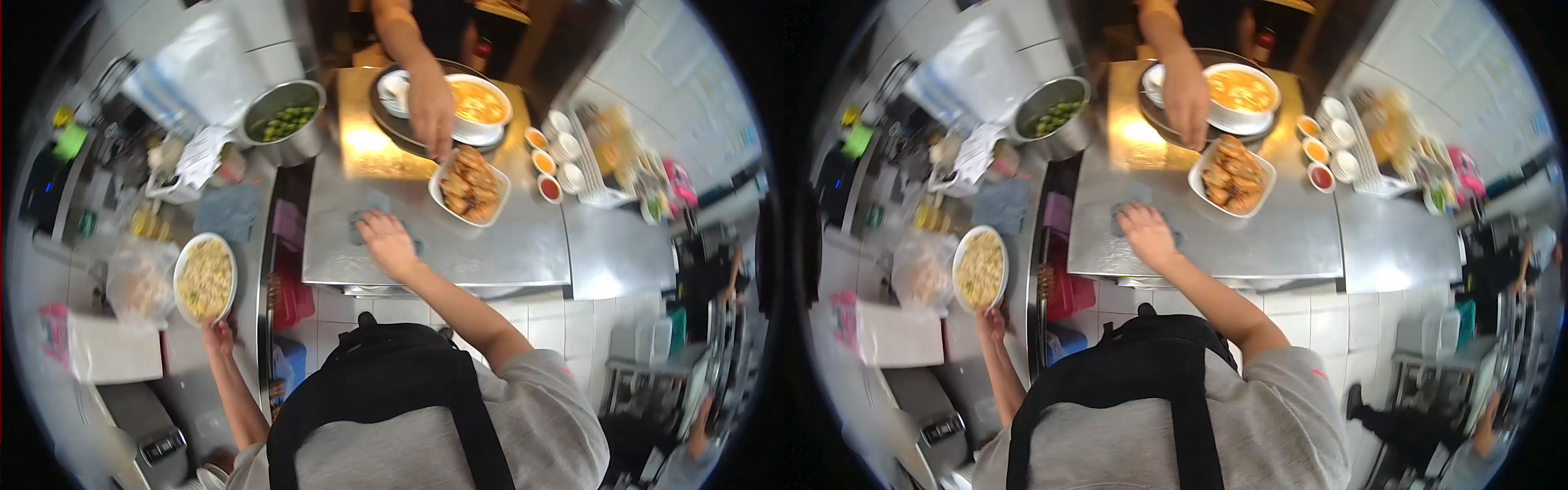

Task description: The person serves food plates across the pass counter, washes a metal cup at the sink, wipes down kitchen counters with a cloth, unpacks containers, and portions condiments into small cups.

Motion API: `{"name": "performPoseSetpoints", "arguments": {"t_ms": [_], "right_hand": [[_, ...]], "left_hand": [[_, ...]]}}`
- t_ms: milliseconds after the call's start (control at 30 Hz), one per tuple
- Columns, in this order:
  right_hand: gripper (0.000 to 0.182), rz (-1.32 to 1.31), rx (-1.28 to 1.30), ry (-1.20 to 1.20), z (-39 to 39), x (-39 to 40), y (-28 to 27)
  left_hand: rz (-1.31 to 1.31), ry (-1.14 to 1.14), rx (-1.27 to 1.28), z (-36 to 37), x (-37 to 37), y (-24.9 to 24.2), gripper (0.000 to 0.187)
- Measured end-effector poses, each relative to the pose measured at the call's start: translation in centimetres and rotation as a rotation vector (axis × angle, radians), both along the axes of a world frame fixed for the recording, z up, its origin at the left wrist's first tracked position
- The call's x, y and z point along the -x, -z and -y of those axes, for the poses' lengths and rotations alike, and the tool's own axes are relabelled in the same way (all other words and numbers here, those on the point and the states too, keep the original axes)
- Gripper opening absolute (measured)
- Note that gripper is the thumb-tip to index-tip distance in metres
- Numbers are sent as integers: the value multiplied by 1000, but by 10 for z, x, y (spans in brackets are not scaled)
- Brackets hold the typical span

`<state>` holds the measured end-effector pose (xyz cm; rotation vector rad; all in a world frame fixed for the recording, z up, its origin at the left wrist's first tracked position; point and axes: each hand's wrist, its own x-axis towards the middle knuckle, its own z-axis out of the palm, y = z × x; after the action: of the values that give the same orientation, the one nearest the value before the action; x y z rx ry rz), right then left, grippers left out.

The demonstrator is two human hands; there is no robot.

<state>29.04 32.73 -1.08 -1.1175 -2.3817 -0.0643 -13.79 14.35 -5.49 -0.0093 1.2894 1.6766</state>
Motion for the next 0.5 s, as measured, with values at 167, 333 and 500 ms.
{"name": "performPoseSetpoints", "arguments": {"t_ms": [167, 333, 500], "right_hand": [[32, -44, -98, 484, 63, -165, 19], [35, -157, 128, 1021, 100, -287, -6], [38, -289, -36, 668, 2, -267, -34]], "left_hand": [[-96, -13, 68, 8, -35, -20, 21], [-131, 128, 31, -7, -96, -41, 27], [26, 398, -52, -53, -177, -46, 34]]}}
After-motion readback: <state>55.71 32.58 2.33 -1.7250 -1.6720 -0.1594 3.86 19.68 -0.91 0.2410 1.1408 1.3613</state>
